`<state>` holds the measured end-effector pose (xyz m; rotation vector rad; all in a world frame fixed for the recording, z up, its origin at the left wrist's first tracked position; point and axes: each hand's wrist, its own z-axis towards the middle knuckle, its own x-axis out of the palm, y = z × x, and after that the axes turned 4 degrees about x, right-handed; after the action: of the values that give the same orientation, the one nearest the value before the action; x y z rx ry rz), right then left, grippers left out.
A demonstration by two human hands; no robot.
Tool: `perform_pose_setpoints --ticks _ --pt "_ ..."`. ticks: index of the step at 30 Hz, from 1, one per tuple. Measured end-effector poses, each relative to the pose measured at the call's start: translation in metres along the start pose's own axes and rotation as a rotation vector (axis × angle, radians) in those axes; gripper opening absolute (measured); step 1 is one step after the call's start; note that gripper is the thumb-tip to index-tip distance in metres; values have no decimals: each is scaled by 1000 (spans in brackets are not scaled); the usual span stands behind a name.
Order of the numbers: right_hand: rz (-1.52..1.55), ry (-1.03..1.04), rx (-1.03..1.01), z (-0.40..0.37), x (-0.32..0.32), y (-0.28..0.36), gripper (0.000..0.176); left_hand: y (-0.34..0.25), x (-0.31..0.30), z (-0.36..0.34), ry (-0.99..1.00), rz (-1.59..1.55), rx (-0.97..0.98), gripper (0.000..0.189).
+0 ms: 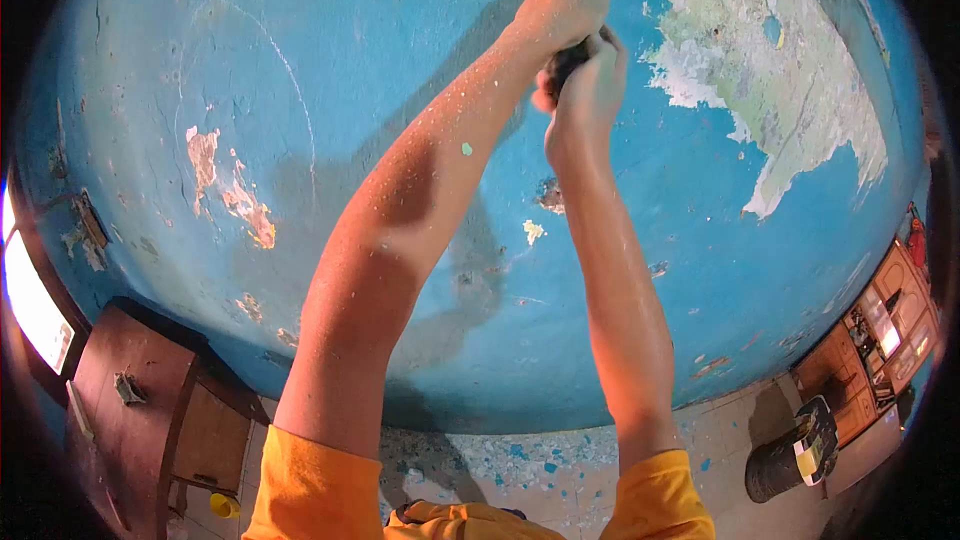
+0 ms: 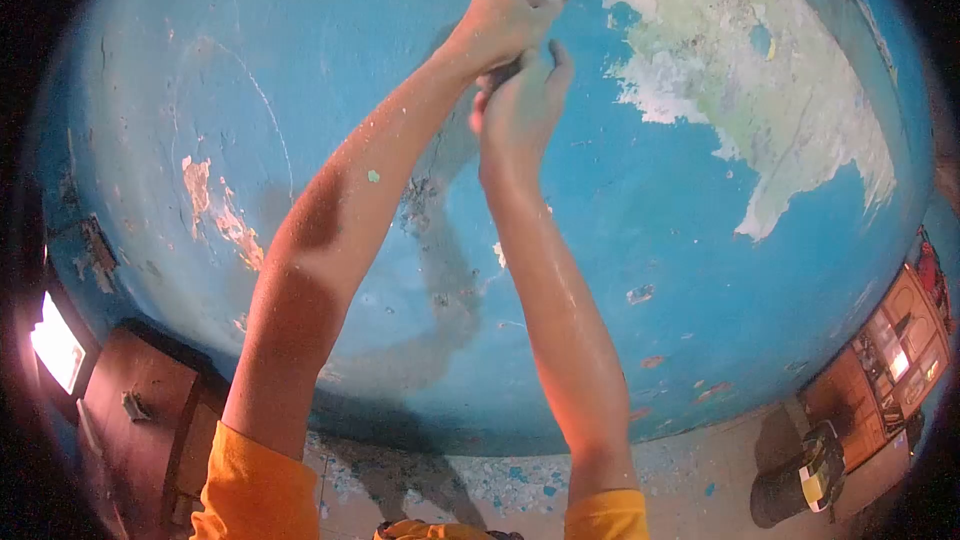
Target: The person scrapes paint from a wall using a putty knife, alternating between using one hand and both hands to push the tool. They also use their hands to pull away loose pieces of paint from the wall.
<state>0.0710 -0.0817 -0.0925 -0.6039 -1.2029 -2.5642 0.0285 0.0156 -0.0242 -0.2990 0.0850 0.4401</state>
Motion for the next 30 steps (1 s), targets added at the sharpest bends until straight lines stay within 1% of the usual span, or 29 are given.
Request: perform_pose_setpoints --ticks 1,3,4,6,7,9,10,11,12,13,14,15,16,18,19,20,21,22,23,24,25,26,27,28,29,30 --pt "-3 -8 2 3 -2 1 48 -5 -4 -2 6 -4 -3 75" --pt "-391 11 -216 9 -9 4 51 -24 -18 -7 -102 143 -82 62" --pt "-395 6 -215 14 -15 6 51 -23 -15 -12 -98 138 -84 62" --pt "-713 -14 -398 26 -23 7 49 -20 -9 -18 -328 34 -120 56" --pt "-717 -18 -400 25 -23 10 49 -17 -7 -15 -326 28 -119 56" --pt "-797 25 -343 23 -23 15 48 -12 -2 -5 -10 -680 -505 51" --pt "-801 18 -344 22 -26 15 48 -31 -3 -9 16 -1263 -664 47" --pt "-856 14 -390 21 -30 15 47 -39 -1 -12 20 -1268 -665 47" --pt "-910 13 -439 20 -31 15 46 -45 -3 -15 -4 -1311 -694 41" --pt "-911 15 -444 22 -31 13 46 -45 -3 -14 -31 -1352 -721 36" --pt "-1021 -23 -573 24 -30 11 45 -41 -2 -11 -30 -1353 -713 36" --pt "-1127 -64 -703 27 -28 10 45 -36 -1 -7 -27 -1324 -621 35" --pt "-1124 -68 -715 29 -26 16 45 -33 1 -1 -24 -1294 -524 34" --pt "-1008 82 -437 32 -17 38 46 -39 0 12 -54 -1318 -517 33" --pt "-1016 79 -410 22 -17 39 46 -36 6 7 -85 -1337 -560 32" --pt "-1065 73 -403 11 -15 40 46 -14 2 13 86 -1437 -606 30" --pt "-1109 68 -408 4 -15 40 46 0 14 11 89 -1437 -612 30" --pt "-1112 40 -542 -2 -19 30 44 4 17 3 2 -1338 -520 29" --pt "-1111 38 -534 -1 -18 26 44 7 18 -6 -81 -1237 -430 29" --pt "-1103 37 -478 3 -12 26 44 10 17 4 -16 -1273 -421 30" --pt "-1091 34 -434 10 -4 31 44 6 15 15 -18 -1278 -402 30" --pt "-1089 34 -449 18 1 39 44 1 13 27 -58 -1236 -443 29" --pt "-1038 118 -384 23 1 46 44 1 10 30 -108 -1188 -497 29" --pt "-993 182 -272 18 -8 43 44 1 11 22 -88 -1214 -524 29" --pt "-1000 166 -252 11 -16 40 44 -3 13 18 -78 -1242 -530 29" --pt "-1049 124 -399 7 -18 36 44 -5 15 11 -70 -1276 -533 29"
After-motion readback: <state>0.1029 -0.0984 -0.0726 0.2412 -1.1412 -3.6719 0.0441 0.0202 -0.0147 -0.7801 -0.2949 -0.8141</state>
